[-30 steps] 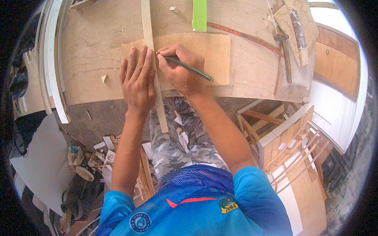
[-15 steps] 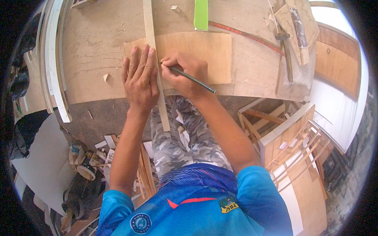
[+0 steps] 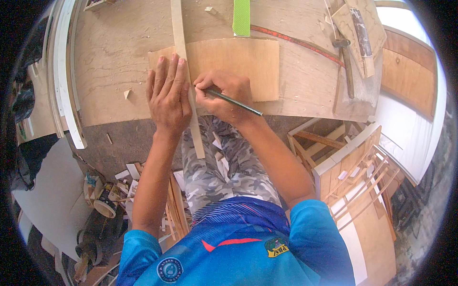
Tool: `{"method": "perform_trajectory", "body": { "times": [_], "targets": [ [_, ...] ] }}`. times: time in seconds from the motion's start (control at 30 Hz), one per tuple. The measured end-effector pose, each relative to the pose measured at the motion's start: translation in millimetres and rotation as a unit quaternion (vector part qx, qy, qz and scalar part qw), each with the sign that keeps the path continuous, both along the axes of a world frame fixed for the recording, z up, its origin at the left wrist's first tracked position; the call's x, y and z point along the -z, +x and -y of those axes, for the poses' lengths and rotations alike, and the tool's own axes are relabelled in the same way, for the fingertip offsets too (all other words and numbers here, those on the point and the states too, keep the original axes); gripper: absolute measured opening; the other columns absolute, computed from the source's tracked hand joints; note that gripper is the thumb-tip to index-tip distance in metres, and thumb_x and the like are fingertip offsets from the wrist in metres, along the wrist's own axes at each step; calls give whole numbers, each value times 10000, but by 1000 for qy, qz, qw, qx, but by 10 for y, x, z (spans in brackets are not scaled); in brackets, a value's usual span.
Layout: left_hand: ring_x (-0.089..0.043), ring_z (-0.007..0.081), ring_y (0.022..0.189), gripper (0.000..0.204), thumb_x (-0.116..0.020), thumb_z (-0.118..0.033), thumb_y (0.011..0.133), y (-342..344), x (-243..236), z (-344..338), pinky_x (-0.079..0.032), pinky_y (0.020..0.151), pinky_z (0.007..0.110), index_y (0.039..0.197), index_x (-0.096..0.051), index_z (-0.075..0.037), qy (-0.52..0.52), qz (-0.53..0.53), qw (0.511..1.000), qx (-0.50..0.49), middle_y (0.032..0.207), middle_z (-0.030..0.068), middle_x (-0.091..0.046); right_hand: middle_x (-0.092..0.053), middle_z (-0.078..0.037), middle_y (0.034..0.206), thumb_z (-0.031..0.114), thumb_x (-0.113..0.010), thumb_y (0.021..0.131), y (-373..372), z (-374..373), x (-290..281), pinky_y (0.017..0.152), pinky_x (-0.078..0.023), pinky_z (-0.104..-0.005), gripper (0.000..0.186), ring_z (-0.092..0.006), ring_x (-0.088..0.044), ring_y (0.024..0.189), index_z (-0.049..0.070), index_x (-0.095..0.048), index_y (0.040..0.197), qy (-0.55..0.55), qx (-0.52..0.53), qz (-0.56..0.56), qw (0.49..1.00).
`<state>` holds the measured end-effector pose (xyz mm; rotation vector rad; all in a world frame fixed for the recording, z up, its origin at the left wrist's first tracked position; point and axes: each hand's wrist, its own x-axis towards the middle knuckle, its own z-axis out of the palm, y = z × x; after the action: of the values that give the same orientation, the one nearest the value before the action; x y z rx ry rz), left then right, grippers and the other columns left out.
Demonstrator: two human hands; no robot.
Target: The person measures a small piece of wood using a tape measure and marks a cutting line onto a wooden board using a pencil and a thin piece of wood as a straightedge.
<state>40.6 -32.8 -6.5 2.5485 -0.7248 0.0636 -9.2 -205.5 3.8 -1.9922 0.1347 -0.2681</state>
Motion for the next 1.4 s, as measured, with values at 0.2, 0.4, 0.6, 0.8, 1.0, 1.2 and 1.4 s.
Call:
{"method": "perform_trajectory", "body": {
  "times": [0.2,0.4,0.6,0.8,1.0,1.2,1.4],
  "targets": [
    [-369,238,1637,514,-565,-194,1085,-5,6,-12,-208,1349,464,1597,-595,-147,1,2,1000,-1,1659,39,-566,-832,-101,938,-20,-835,827,3,8,6,678,-633,-279,126,-126,-773,763,31,-732,880,-3,-6,5,1000],
    [-370,236,1637,518,-551,-196,1088,-8,21,-29,-210,1349,462,1603,-589,-148,2,3,1000,-3,1662,41,-562,-831,-99,939,-16,-840,824,7,9,-8,677,-631,-276,134,-124,-767,752,34,-729,880,0,-19,-1,1000],
    [-380,241,1631,512,-538,-207,1097,3,17,-45,-207,1349,465,1603,-588,-148,-3,3,1000,-3,1658,44,-566,-827,-100,924,-17,-838,835,24,-22,-27,711,-633,-282,125,-127,-767,778,24,-722,860,8,-14,-3,1000],
    [-392,259,1625,501,-560,-214,1091,-117,4,4,-169,1355,495,1578,-609,-110,-4,10,999,-30,1643,56,-583,-820,-142,1008,-7,-793,916,-18,97,101,839,-654,-331,98,-179,-799,925,-12,-709,967,222,108,-13,969],
    [-384,312,1627,551,-664,-260,1039,-319,-31,206,-61,1363,549,1546,-623,-47,-37,-10,992,-118,1628,90,-597,-815,-155,1031,-8,-805,918,33,97,66,864,-648,-327,118,-193,-799,954,-12,-702,976,204,112,-52,971],
    [-375,321,1630,576,-699,-291,1007,-516,36,289,-24,1358,576,1527,-642,-50,-35,-23,980,-195,1636,99,-588,-814,-161,1033,-15,-800,918,28,117,109,864,-643,-340,130,-205,-799,947,2,-691,987,193,76,-64,976],
    [-359,312,1642,598,-711,-221,999,-910,34,584,-21,1353,571,1549,-605,-11,-54,-31,959,-277,1666,142,-547,-805,-171,1056,-19,-799,918,-51,166,63,901,-639,-353,149,-207,-789,997,3,-665,980,203,40,-89,974]
  ]
}}
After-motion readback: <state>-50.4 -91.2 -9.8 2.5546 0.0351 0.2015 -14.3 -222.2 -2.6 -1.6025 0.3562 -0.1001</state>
